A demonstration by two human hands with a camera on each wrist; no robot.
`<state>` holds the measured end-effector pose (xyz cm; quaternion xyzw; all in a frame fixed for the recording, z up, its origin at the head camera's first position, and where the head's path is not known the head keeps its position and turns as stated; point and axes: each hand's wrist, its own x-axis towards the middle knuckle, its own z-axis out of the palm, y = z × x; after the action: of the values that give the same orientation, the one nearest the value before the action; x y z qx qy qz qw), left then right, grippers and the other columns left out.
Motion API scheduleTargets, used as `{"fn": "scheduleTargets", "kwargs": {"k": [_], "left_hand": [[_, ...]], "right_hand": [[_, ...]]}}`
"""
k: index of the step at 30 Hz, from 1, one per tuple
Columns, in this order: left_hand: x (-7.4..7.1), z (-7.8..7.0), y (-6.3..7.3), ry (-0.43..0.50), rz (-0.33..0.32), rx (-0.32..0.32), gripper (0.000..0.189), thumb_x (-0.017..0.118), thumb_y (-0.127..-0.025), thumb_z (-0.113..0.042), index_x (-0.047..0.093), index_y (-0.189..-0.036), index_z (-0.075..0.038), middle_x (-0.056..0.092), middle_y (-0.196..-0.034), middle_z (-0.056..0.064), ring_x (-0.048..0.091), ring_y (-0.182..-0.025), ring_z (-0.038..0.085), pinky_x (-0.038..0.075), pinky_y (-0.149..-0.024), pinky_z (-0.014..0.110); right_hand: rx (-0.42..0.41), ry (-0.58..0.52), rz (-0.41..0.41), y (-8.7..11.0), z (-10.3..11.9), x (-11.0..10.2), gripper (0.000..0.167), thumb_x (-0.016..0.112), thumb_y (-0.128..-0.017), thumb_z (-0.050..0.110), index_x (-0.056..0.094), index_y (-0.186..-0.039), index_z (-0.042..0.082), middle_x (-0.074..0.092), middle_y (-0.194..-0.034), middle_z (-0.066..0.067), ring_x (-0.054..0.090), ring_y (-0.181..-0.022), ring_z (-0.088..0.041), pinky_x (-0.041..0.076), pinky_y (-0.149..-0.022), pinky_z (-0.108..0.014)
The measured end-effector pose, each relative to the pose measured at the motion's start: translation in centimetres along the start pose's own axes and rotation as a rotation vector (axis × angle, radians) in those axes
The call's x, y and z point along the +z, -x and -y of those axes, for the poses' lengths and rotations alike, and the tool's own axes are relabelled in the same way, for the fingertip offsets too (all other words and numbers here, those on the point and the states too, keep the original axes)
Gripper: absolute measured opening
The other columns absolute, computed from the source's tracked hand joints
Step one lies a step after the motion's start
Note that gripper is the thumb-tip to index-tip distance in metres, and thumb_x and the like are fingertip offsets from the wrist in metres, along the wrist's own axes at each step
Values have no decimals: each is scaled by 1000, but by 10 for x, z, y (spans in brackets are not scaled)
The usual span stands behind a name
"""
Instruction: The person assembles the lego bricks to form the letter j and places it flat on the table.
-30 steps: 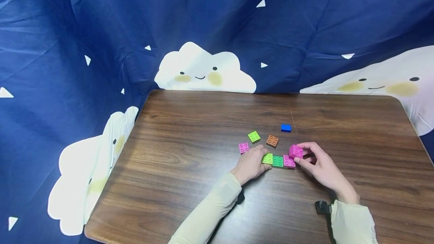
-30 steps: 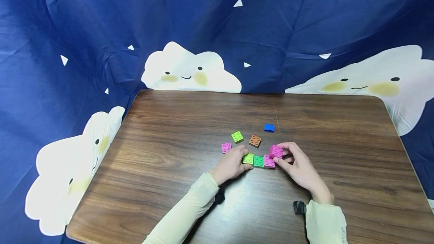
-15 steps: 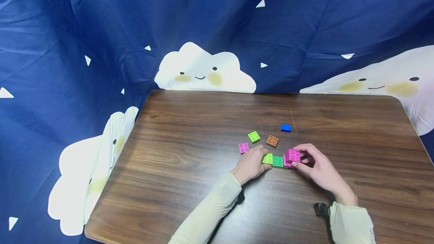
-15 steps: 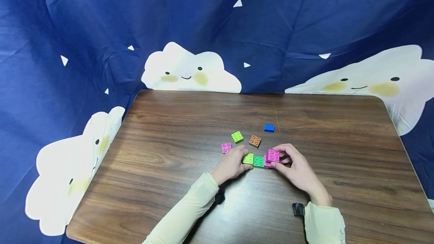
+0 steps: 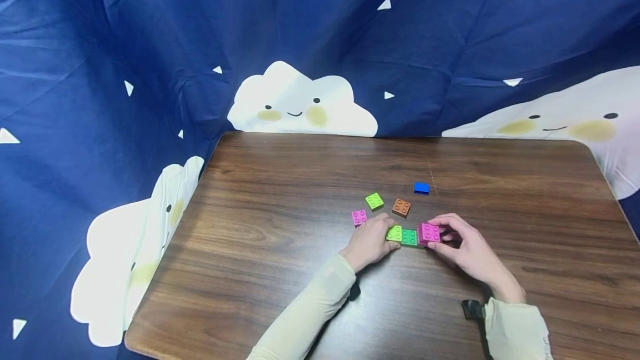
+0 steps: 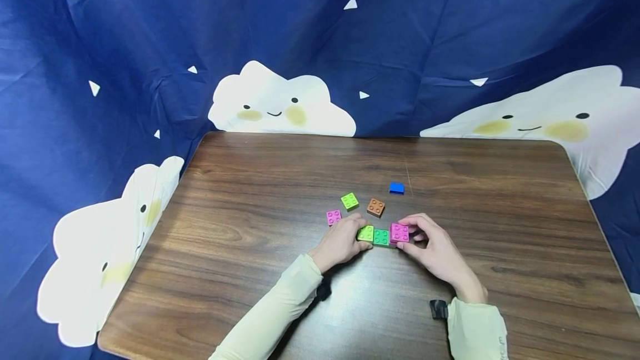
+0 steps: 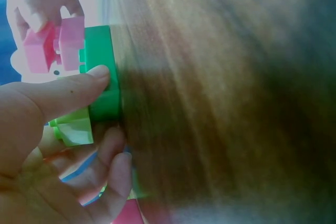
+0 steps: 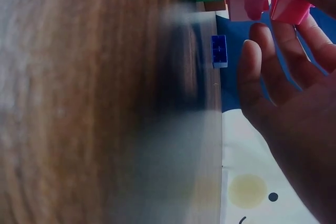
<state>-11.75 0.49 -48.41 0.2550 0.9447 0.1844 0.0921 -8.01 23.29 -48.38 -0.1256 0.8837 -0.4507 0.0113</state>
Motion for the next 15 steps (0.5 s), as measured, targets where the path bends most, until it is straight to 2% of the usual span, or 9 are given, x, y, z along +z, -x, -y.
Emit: {"fn": "scheduleTargets", "kwargs": {"k": [15], "left_hand": [[-1,0,0,4,7,-8,38,78,-79,-31,68,-113,-17,55,-90,-9,47,-73,2,37,-61,15]], "right_hand": [[-13,24,19,-2,-3,2,34,75,-83,11,62,-114,14,60,-109,0,53,-91,3,48,-77,-19]]}}
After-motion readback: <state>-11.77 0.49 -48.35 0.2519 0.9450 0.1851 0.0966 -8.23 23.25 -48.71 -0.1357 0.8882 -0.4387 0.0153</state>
